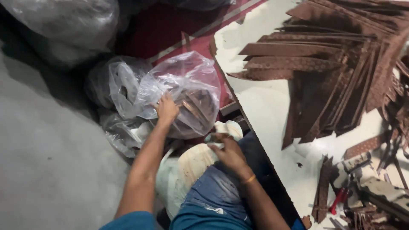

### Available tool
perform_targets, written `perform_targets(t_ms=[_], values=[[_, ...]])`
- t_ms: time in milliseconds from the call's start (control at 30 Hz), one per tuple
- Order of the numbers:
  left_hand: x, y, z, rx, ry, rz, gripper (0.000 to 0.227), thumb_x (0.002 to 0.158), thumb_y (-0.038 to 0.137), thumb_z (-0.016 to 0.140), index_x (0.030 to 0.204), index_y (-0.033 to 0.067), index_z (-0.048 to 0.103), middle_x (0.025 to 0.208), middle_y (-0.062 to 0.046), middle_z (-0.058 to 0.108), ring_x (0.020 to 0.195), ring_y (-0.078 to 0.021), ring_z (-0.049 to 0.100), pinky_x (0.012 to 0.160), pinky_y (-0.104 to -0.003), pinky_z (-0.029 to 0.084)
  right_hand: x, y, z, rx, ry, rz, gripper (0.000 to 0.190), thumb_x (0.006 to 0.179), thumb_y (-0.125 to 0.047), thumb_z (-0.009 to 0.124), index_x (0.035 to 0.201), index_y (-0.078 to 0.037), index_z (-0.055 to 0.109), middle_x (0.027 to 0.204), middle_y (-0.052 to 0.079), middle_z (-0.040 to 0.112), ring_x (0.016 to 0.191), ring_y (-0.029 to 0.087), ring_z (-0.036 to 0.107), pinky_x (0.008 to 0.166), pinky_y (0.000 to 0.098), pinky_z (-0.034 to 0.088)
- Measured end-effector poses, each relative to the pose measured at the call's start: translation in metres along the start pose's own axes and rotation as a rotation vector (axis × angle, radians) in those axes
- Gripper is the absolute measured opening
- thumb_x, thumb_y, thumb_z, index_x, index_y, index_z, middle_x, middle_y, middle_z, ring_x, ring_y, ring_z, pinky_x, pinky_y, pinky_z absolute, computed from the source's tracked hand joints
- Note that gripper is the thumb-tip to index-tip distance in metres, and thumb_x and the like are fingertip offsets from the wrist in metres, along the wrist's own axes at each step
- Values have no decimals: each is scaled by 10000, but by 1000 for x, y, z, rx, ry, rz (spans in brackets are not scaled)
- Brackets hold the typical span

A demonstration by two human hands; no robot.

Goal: Sorting and organizing brown leather components for shoe manufacturing.

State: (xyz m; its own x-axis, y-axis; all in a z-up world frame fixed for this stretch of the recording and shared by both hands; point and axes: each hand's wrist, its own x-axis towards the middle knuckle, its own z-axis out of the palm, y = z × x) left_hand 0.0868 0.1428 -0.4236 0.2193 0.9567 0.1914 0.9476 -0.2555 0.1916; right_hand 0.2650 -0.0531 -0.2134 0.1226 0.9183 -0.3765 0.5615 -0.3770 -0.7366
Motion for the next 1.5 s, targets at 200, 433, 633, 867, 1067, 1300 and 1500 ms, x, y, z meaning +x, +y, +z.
perform_targets(t_ms=[200,433,633,867,1067,1300,1500], values=[[-65,19,-22,-557,-424,668,180,701,174,695,797,27,737,825,-187,662,796,-401,626,750,-538,492,83,37,44,466,59,176,540,868,-324,798,1292,-28,644,1203,201,737,1103,312,693,914,407,550],[-111,41,68,-1114,-1151,523,453,888,429,639,1124,53,732,1059,-211,732,954,-381,709,866,-477,543,94,109,57,550,374,376,322,930,-182,676,1210,-22,665,947,102,718,771,235,714,679,405,598],[-48,-96,155,-324,-747,-234,557,840,237,704,1286,-68,568,1263,-318,598,1157,-457,597,993,-549,494,39,171,29,747,482,208,291,1016,-165,529,1256,-18,603,1119,84,684,971,186,708,863,400,629],[23,-106,73,32,-721,-372,645,795,237,770,1362,13,557,1368,-257,546,1247,-432,543,1045,-513,470,52,132,20,1332,530,260,233,1098,-173,500,1263,-52,611,1071,76,663,960,216,679,914,440,615],[-14,-80,152,-326,-751,-502,731,835,428,830,1338,-44,591,1326,-271,585,1230,-426,585,1064,-488,473,55,76,4,1130,560,343,254,1035,-148,483,1255,-107,602,1071,45,688,889,197,689,809,420,609],[21,-15,83,-286,-343,-957,965,718,460,898,1398,-28,417,1342,-247,492,1257,-440,531,1053,-481,441,66,71,0,1157,511,518,252,1057,-185,531,1275,-92,615,1008,48,685,816,178,688,772,398,600],[12,-44,119,-404,-512,-1104,703,782,406,846,1319,29,592,1350,-192,586,1189,-372,649,1010,-457,520,74,77,5,1150,513,554,226,1039,-177,578,1234,-76,632,931,41,686,734,156,648,717,362,574]])
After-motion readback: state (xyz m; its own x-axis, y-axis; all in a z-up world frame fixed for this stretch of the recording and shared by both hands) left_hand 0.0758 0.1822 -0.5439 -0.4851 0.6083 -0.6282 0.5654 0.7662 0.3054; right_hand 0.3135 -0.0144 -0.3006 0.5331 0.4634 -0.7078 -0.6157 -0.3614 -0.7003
